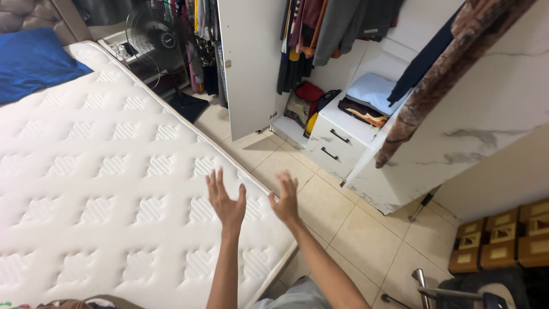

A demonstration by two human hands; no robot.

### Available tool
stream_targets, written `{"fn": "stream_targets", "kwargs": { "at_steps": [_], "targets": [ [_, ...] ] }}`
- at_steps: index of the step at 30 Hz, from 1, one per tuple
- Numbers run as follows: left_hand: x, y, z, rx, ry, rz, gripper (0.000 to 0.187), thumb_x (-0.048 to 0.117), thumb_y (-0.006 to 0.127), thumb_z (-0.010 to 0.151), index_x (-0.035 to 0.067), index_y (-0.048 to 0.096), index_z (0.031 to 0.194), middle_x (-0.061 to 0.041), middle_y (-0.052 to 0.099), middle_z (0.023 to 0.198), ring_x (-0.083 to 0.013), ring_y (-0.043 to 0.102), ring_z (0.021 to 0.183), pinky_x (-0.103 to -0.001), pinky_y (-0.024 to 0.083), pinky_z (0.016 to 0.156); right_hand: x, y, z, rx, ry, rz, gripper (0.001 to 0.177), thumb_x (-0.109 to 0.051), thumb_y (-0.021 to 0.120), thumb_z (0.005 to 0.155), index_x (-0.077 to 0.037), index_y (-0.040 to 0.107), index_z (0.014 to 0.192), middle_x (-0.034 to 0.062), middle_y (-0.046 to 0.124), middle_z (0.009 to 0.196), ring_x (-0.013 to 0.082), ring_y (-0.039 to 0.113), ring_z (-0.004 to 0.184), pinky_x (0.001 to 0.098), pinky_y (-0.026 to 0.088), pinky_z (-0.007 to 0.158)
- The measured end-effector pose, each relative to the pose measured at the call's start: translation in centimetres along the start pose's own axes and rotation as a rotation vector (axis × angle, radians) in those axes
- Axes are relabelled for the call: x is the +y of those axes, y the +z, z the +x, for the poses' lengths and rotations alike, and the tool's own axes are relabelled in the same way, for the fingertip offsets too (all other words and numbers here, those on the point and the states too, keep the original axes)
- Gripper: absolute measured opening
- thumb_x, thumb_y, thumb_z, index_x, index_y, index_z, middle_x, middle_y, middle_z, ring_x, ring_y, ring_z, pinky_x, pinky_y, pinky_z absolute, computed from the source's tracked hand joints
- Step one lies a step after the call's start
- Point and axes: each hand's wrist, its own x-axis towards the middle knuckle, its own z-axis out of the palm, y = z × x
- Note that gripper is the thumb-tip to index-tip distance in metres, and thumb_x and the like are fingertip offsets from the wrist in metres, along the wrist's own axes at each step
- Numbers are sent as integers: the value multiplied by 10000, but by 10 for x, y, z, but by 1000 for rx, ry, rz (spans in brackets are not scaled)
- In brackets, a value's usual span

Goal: The person removes several garments from a wardrobe, including a dark jacket, a white jacket, a grey t-shirt, a black t-shirt, a brown hoodie, and a graphic t-shirt. Each item is taken off its hanger and placed onto a mattress on the floor.

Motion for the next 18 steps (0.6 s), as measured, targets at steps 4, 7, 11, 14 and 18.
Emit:
{"fn": "stream_targets", "kwargs": {
  "at_steps": [4,7,11,14,18],
  "targets": [
    [-4,15,17,52,-61,54,797,167,771,808,107,441,1531,-183,423,1596,-412,287,1538,-538,269,1191,5,18,17,-106,-54,127,480,-65,678,821,-53,613,1297,166,558,1413,350,435,1450,599,262,1191],
    [11,32,36,93,-5,75,775,155,760,835,89,439,1537,-190,432,1594,-412,303,1538,-542,269,1200,13,8,52,-74,-90,193,448,-61,667,842,-45,623,1288,170,575,1404,354,448,1446,586,276,1201],
    [33,85,60,120,78,89,736,134,752,864,68,445,1530,-189,460,1569,-396,360,1517,-543,288,1203,58,-21,104,51,-104,254,435,-57,650,871,-20,609,1302,184,577,1400,368,470,1411,544,314,1200],
    [59,146,77,185,70,22,679,118,737,881,62,476,1505,-190,481,1563,-378,412,1490,-527,325,1201,103,-46,131,26,-17,297,404,-75,651,875,-20,632,1274,169,604,1366,351,531,1343,467,402,1147],
    [107,220,98,247,139,-18,632,106,727,885,61,510,1478,-172,523,1527,-367,435,1490,-505,351,1212,157,-81,190,-4,-57,296,389,-91,661,875,-4,644,1254,168,623,1331,343,575,1286,416,452,1101]
  ]
}}
